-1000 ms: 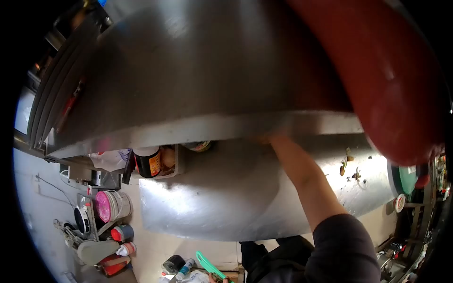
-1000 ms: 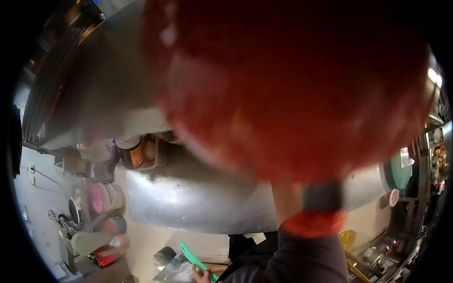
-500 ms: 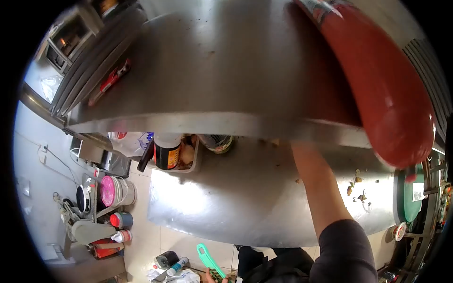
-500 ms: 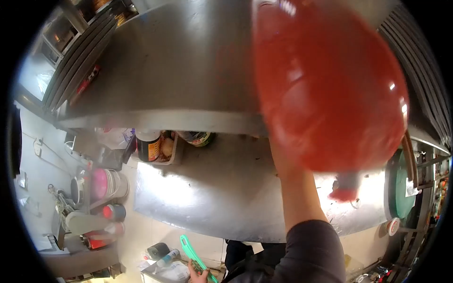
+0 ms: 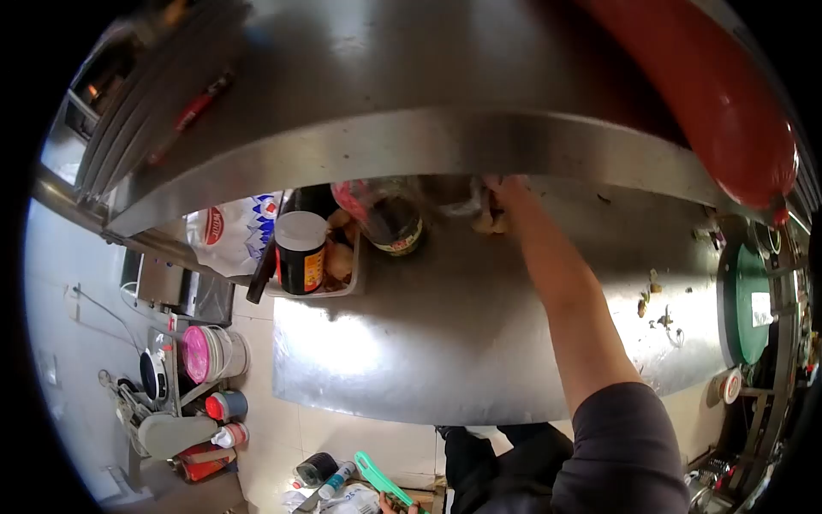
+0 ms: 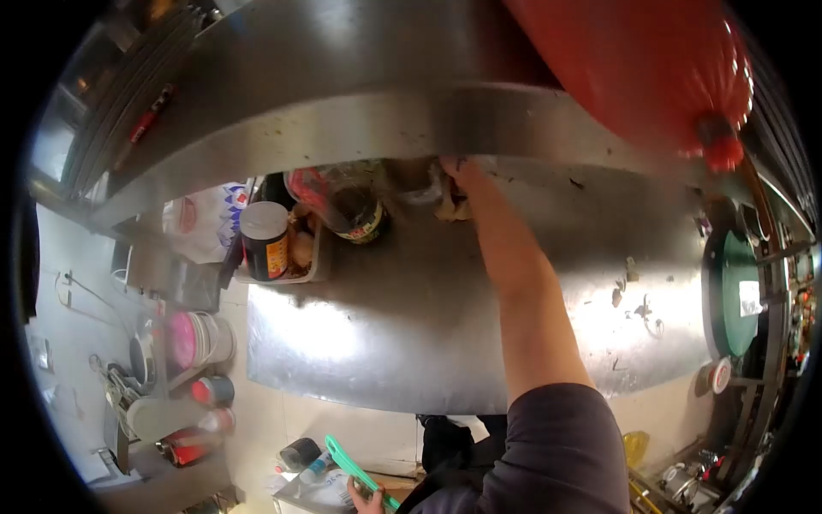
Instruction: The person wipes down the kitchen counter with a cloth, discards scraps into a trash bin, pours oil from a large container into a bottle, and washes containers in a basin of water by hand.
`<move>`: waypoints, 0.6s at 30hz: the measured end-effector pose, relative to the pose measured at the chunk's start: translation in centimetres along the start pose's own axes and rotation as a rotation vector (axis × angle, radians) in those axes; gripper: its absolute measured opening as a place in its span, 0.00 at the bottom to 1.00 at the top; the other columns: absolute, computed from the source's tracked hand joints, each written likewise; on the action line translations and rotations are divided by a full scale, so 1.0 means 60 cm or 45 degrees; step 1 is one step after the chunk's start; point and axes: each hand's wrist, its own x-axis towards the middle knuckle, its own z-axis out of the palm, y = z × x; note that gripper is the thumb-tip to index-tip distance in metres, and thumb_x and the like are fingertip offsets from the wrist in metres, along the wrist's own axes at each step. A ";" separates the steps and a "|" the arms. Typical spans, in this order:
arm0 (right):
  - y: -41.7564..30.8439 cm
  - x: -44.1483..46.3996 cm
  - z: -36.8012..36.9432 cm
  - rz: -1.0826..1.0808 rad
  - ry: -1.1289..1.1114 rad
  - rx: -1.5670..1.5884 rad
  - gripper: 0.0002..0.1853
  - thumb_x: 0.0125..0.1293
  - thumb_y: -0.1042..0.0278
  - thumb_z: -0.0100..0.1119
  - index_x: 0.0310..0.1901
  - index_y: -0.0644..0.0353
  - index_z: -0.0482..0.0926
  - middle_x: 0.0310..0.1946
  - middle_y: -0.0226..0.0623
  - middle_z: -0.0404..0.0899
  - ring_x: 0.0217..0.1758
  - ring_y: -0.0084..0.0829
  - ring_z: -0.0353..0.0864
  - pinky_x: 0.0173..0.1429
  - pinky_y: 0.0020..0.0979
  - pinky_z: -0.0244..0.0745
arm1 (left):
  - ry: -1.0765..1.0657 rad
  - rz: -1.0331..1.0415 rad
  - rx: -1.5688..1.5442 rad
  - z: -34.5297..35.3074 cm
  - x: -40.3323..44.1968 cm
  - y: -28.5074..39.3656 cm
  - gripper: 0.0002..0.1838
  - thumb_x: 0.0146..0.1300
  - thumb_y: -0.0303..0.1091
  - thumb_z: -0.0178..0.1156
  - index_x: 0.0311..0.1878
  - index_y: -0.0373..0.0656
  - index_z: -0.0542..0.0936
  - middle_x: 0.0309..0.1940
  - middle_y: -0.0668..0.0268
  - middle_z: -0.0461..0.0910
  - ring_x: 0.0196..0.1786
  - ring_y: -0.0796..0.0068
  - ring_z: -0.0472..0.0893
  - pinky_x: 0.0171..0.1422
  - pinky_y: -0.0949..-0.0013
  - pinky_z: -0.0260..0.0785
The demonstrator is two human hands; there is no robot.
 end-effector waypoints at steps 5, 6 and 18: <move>-0.052 -0.088 0.038 -0.133 0.228 0.457 0.26 0.58 0.79 0.48 0.61 0.65 0.63 0.58 0.48 0.69 0.61 0.47 0.66 0.65 0.35 0.60 | 0.000 -0.154 -0.056 0.014 0.004 0.088 0.43 0.59 0.30 0.60 0.72 0.44 0.44 0.61 0.57 0.61 0.56 0.63 0.67 0.58 0.63 0.65; -0.056 -0.116 0.054 -0.297 0.365 0.612 0.29 0.54 0.82 0.45 0.62 0.66 0.62 0.58 0.54 0.68 0.62 0.52 0.65 0.67 0.36 0.58 | -0.005 -0.104 -0.033 0.017 0.013 0.090 0.44 0.59 0.30 0.60 0.72 0.44 0.44 0.62 0.58 0.61 0.55 0.64 0.67 0.57 0.63 0.65; 0.099 -0.054 -0.100 -0.295 0.136 -0.171 0.24 0.59 0.76 0.51 0.59 0.64 0.65 0.53 0.45 0.71 0.54 0.38 0.71 0.59 0.33 0.66 | 0.014 0.010 0.183 0.033 0.007 0.077 0.46 0.59 0.39 0.62 0.73 0.41 0.44 0.67 0.53 0.59 0.65 0.57 0.63 0.68 0.61 0.56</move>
